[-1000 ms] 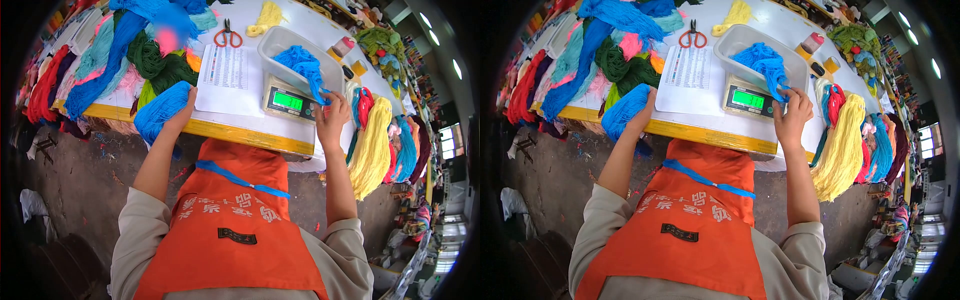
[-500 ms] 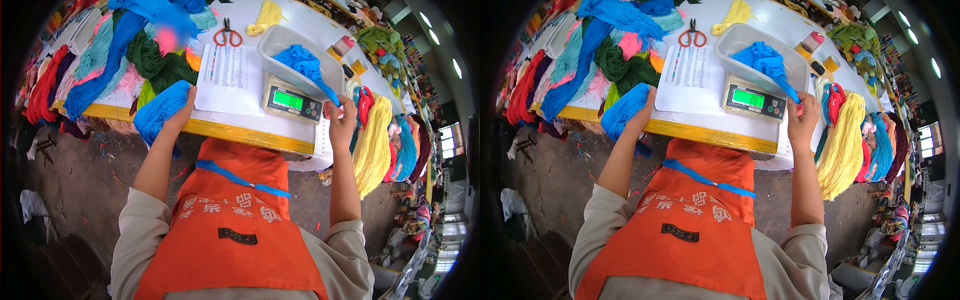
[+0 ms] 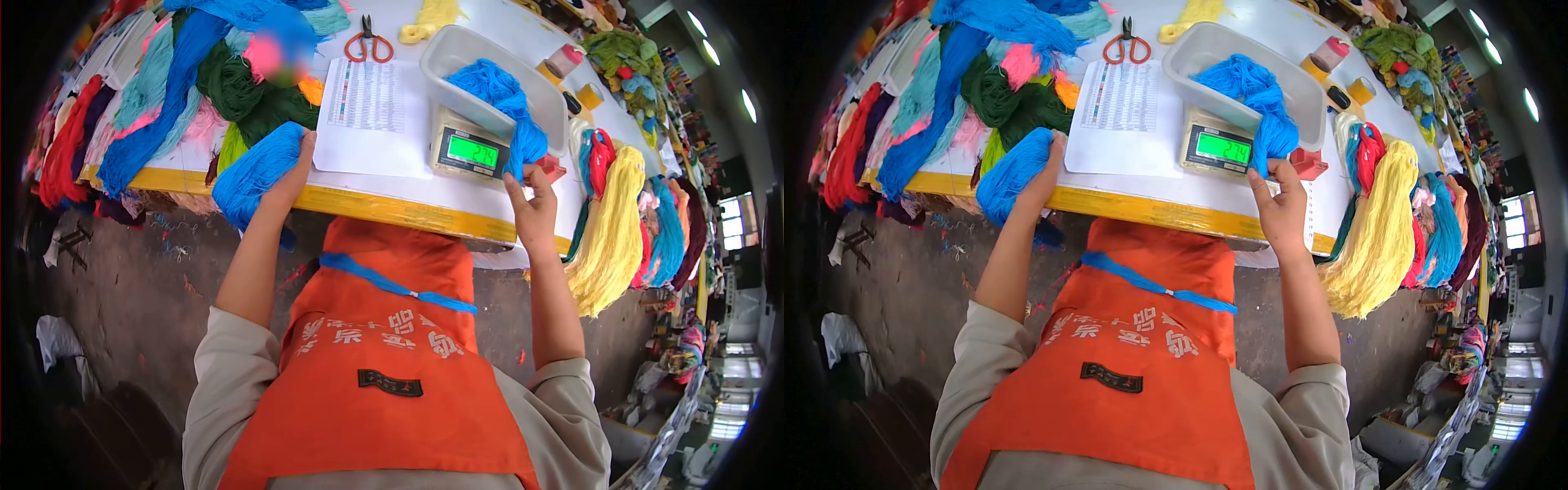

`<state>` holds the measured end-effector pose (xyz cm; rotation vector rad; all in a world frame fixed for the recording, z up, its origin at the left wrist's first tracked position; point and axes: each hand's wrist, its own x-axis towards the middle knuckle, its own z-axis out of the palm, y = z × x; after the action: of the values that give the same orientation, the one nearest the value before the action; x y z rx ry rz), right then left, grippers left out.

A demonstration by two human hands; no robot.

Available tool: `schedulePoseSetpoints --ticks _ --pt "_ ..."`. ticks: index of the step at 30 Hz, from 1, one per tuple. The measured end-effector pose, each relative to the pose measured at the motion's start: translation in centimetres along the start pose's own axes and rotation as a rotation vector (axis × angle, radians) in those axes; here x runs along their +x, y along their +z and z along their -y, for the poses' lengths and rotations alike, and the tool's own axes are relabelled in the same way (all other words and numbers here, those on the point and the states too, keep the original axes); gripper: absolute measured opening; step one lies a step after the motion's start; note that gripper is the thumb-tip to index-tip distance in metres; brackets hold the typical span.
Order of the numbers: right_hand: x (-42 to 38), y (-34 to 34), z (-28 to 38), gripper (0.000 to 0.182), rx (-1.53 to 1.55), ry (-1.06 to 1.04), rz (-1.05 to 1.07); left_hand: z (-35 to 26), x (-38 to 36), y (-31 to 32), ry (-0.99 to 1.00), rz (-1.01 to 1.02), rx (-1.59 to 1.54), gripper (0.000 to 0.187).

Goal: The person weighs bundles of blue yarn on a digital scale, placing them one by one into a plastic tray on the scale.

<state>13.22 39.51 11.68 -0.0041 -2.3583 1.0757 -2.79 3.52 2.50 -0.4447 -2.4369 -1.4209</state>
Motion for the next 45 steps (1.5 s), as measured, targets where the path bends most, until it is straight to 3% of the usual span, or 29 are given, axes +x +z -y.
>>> schedulePoseSetpoints --ticks 8,10,12,15,16,17,19,20,21,23,24,25,27,31,32,34,35,37,38,40,41,44,45 --pt "0.1 0.8 0.1 0.008 0.101 0.089 0.020 0.1 0.0 0.1 0.006 -0.009 -0.027 0.027" --pt "0.4 0.0 0.5 0.006 0.194 0.057 0.003 0.0 0.0 0.0 0.011 -0.016 -0.040 0.027" --pt "1.0 -1.4 1.9 0.007 0.482 0.241 -0.082 -0.2 -0.1 -0.1 0.004 -0.016 -0.007 0.028" --pt "2.8 -7.0 2.2 0.012 1.041 0.283 -0.102 0.4 0.0 0.1 0.027 -0.010 0.043 0.029" --pt "3.7 -9.4 2.5 0.012 1.110 0.384 -0.210 0.6 0.0 0.2 0.032 -0.006 0.042 0.029" --pt "4.4 -12.8 1.7 0.011 1.162 0.332 -0.141 0.8 0.1 0.2 0.013 0.001 0.046 0.030" --pt "5.8 -21.0 0.8 0.009 1.152 0.276 -0.235 0.8 0.1 0.2 -0.005 0.010 0.047 0.030" --pt "6.0 -25.1 2.6 0.009 0.914 0.254 -0.268 0.6 0.0 0.2 -0.011 0.004 0.010 0.030" --pt "5.2 -29.1 3.0 0.005 0.888 0.124 -0.507 0.6 -0.1 0.3 -0.020 -0.002 -0.027 0.029" --pt "3.8 -37.1 3.8 0.021 0.696 -0.124 -0.982 1.0 -0.1 0.4 -0.022 0.005 -0.002 0.029" --pt "2.8 -38.7 5.7 0.018 0.535 -0.209 -1.124 1.3 0.0 0.4 -0.021 0.011 0.026 0.029" --pt "1.9 -38.1 8.1 0.017 0.450 -0.245 -1.121 1.6 0.1 0.4 -0.017 0.015 0.021 0.029" --pt "0.4 -35.0 12.0 0.015 0.404 -0.215 -0.938 1.7 0.1 0.6 -0.046 0.027 0.016 0.028" --pt "-1.5 -23.5 15.8 0.021 0.571 0.111 -0.370 0.6 -0.1 0.7 -0.077 0.023 -0.095 0.030" --pt "-2.1 -21.7 14.9 0.031 0.646 0.125 -0.130 0.7 -0.1 0.6 -0.074 0.019 -0.092 0.030" --pt "-2.9 -15.9 15.4 0.049 0.665 0.320 -0.031 1.3 0.0 0.3 0.011 0.031 0.016 0.032" --pt "-3.4 -13.2 15.6 0.040 0.589 0.462 0.043 1.2 -0.3 0.2 0.012 0.025 0.019 0.032" --pt "-2.4 -9.1 16.3 0.016 0.412 0.433 0.533 0.3 -0.8 0.3 -0.179 -0.081 -0.328 0.030" --pt "-2.7 -7.2 16.5 0.014 0.423 0.444 0.634 -1.2 -1.1 -0.4 -0.169 -0.084 -0.329 0.030" --pt "-3.7 -4.2 15.4 0.011 0.449 0.306 0.754 -6.4 -2.7 -3.3 -0.323 0.143 -0.841 0.044" --pt "-4.0 -3.0 15.3 0.010 0.428 0.194 0.793 -9.6 -3.8 -4.0 -0.286 0.228 -1.026 0.051" --pt "-4.2 -0.5 15.7 0.010 0.524 0.353 0.855 -16.2 -7.3 -2.9 -0.215 0.509 -1.325 0.074" --pt "-4.2 0.1 15.6 0.010 0.578 0.418 0.864 -16.6 -8.4 -1.6 -0.118 0.612 -1.302 0.072"
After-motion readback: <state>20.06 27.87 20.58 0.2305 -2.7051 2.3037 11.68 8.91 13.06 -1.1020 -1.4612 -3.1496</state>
